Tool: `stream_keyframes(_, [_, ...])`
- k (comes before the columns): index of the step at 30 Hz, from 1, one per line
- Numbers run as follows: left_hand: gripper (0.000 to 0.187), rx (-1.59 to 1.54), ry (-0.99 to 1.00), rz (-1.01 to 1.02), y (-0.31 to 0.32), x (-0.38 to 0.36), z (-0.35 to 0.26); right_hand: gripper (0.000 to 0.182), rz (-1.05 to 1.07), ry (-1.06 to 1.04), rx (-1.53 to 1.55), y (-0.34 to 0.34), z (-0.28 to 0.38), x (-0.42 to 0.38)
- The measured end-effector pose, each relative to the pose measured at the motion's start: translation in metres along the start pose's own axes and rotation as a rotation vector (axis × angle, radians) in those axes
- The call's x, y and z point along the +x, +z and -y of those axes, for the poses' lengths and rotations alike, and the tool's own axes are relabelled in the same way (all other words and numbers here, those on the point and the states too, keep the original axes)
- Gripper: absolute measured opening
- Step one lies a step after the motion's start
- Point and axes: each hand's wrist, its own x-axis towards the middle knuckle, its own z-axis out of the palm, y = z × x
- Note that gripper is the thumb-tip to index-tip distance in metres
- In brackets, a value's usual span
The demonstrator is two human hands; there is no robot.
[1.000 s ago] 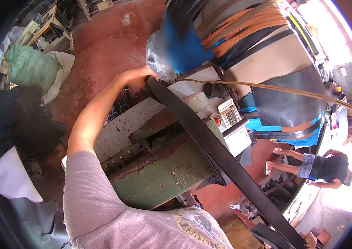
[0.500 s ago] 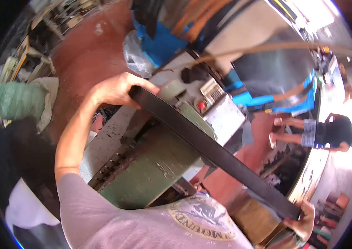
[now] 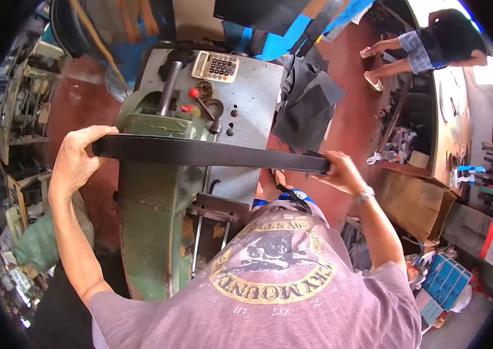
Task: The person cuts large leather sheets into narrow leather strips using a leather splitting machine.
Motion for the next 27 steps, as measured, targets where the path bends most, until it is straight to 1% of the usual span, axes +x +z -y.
stream_keyframes(1, [0.045,-0.024,-0.145,0.064,-0.002,0.001,-0.004,0.041,0.018,-0.014,0.004,0.023,-0.015,0.005])
stream_keyframes(2, [0.049,0.049,-0.142,0.067,-0.002,-0.001,-0.003,0.040,0.040,-0.031,0.009,0.044,-0.026,0.010])
stream_keyframes(4, [0.058,0.194,-0.139,0.079,-0.001,-0.005,-0.006,0.044,0.033,-0.070,0.084,0.083,-0.045,0.021])
stream_keyframes(5, [0.069,0.274,-0.132,0.061,0.002,-0.001,-0.050,0.047,-0.068,-0.131,0.085,0.102,-0.050,0.026])
stream_keyframes(6, [0.071,0.240,-0.113,0.060,0.011,0.002,-0.073,0.051,-0.169,-0.197,0.082,0.119,-0.055,0.033])
stream_keyframes(7, [0.072,0.206,-0.097,0.054,0.019,0.005,-0.091,0.055,-0.140,-0.161,0.068,0.135,-0.059,0.040])
stream_keyframes(8, [0.074,0.171,-0.084,0.048,0.025,0.006,-0.102,0.055,-0.154,-0.131,0.110,0.149,-0.066,0.044])
stream_keyframes(9, [0.070,0.268,-0.036,0.072,0.032,0.008,-0.105,0.056,-0.165,-0.101,0.153,0.162,-0.071,0.047])
stream_keyframes(10, [0.068,0.287,-0.061,0.067,0.035,0.010,-0.105,0.056,-0.173,-0.071,0.196,0.166,-0.073,0.049])
stream_keyframes(11, [0.066,0.305,-0.086,0.062,0.036,0.012,-0.100,0.048,-0.146,-0.096,0.230,0.168,-0.078,0.051])
stream_keyframes(14, [0.058,0.362,-0.108,0.036,0.040,0.016,-0.107,0.037,-0.183,-0.252,0.178,0.176,-0.094,0.054])
stream_keyframes(15, [0.056,0.386,-0.107,0.039,0.041,0.016,-0.107,0.030,-0.118,-0.217,0.169,0.173,-0.097,0.053])
stream_keyframes(18, [0.055,0.404,-0.127,0.041,0.041,0.017,-0.110,0.030,-0.018,-0.230,0.125,0.176,-0.125,0.052])
stream_keyframes(19, [0.055,0.401,-0.136,0.041,0.042,0.016,-0.108,0.036,0.038,-0.206,0.096,0.182,-0.142,0.049])
stream_keyframes(22, [0.055,0.412,-0.156,0.030,0.044,0.015,-0.109,0.047,0.281,0.037,-0.105,0.195,-0.192,0.033])
stream_keyframes(25, [0.055,0.480,-0.175,0.005,0.048,0.017,-0.124,0.069,0.351,0.322,-0.225,0.190,-0.201,0.017])
stream_keyframes(27, [0.055,0.507,-0.169,-0.024,0.050,0.022,-0.145,0.092,0.256,0.112,0.039,0.186,-0.188,0.027])
